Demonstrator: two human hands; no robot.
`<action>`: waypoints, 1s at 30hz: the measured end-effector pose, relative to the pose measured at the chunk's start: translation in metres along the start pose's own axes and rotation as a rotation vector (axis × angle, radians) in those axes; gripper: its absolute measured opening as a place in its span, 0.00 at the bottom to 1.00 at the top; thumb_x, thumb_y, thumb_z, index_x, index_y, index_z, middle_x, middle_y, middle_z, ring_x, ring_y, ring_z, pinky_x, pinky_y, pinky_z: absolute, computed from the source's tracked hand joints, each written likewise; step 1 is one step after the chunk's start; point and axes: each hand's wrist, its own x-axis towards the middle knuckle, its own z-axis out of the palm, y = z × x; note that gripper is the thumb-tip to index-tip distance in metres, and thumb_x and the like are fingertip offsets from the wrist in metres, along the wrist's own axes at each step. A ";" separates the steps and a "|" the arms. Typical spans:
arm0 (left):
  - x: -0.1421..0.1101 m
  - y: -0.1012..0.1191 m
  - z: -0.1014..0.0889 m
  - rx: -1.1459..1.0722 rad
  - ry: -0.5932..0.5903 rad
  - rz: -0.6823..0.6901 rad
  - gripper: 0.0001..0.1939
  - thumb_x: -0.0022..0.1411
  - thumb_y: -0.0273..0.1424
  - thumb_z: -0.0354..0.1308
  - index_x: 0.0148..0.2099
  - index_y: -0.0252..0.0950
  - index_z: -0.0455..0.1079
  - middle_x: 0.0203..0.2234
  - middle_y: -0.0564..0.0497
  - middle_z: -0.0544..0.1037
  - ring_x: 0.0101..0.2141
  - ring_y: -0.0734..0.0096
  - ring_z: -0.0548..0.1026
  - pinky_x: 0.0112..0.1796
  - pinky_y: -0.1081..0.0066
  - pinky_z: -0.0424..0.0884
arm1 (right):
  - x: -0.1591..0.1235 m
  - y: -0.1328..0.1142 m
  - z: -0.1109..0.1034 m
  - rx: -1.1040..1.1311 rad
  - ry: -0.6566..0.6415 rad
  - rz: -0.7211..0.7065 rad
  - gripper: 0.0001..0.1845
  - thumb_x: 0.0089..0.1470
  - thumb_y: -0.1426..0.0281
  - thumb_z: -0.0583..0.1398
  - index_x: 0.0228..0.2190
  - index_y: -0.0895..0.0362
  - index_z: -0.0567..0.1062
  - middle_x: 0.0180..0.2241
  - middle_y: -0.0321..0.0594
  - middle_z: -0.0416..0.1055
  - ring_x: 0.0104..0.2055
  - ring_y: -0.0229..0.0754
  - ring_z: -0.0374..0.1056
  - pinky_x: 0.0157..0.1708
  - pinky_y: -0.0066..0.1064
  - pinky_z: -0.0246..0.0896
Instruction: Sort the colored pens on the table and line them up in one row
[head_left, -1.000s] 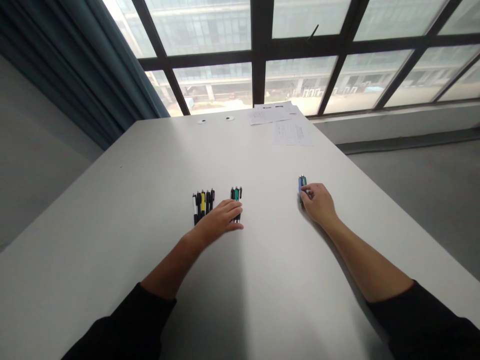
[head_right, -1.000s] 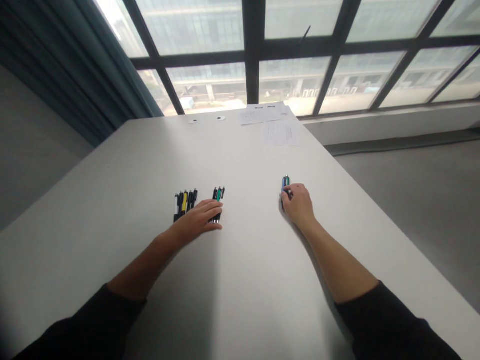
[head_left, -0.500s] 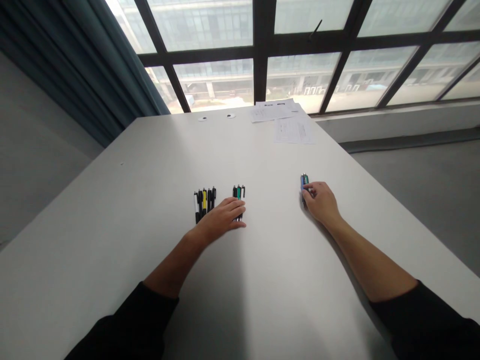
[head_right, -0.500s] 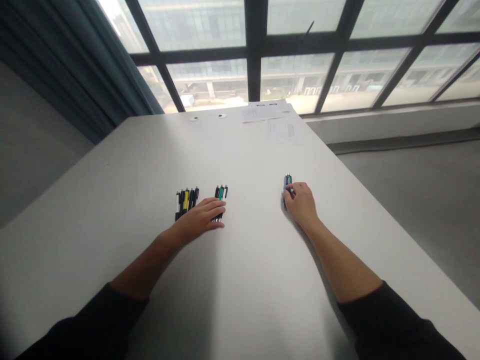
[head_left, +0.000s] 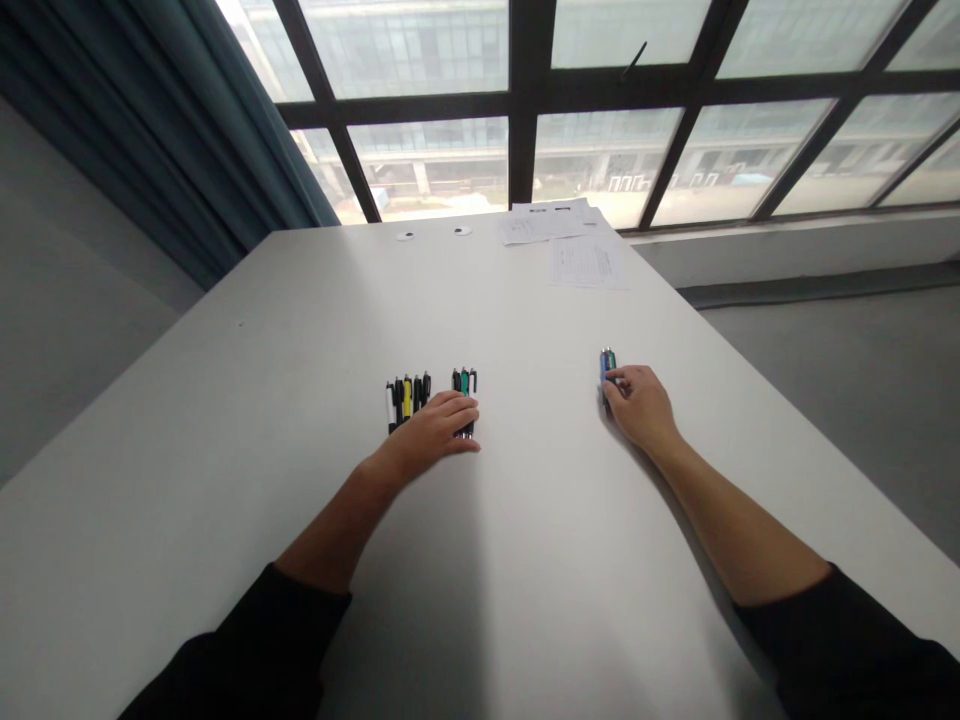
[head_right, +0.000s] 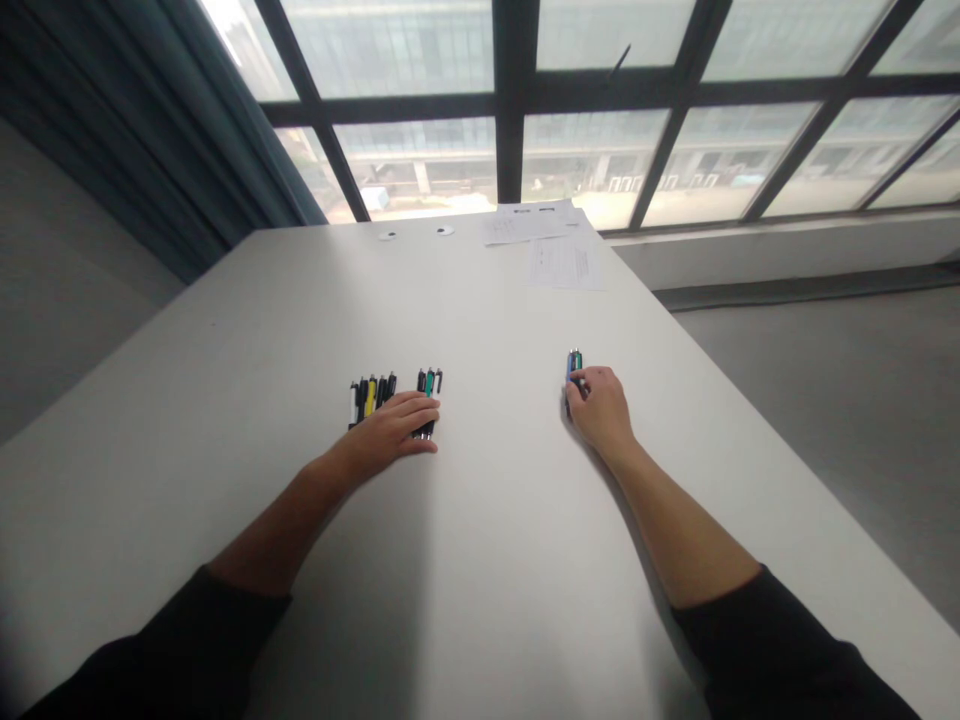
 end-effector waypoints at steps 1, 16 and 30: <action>-0.001 -0.001 0.000 0.001 -0.001 -0.009 0.25 0.66 0.49 0.57 0.54 0.35 0.73 0.54 0.40 0.77 0.58 0.52 0.70 0.61 0.53 0.67 | 0.000 0.000 0.000 -0.001 -0.001 -0.001 0.14 0.55 0.66 0.60 0.39 0.58 0.81 0.42 0.50 0.73 0.38 0.50 0.70 0.49 0.48 0.67; -0.015 -0.008 -0.005 0.004 0.004 -0.053 0.24 0.67 0.48 0.59 0.56 0.36 0.73 0.55 0.40 0.77 0.59 0.52 0.70 0.61 0.51 0.67 | -0.001 -0.001 -0.001 -0.009 -0.002 -0.008 0.14 0.55 0.66 0.60 0.39 0.58 0.81 0.41 0.50 0.73 0.39 0.51 0.70 0.50 0.49 0.67; -0.032 -0.012 -0.008 -0.007 0.013 -0.111 0.25 0.66 0.48 0.60 0.57 0.37 0.73 0.56 0.40 0.76 0.61 0.51 0.69 0.62 0.50 0.67 | 0.000 -0.002 -0.002 -0.009 -0.004 -0.017 0.13 0.55 0.66 0.60 0.39 0.58 0.81 0.41 0.50 0.73 0.39 0.51 0.70 0.51 0.49 0.66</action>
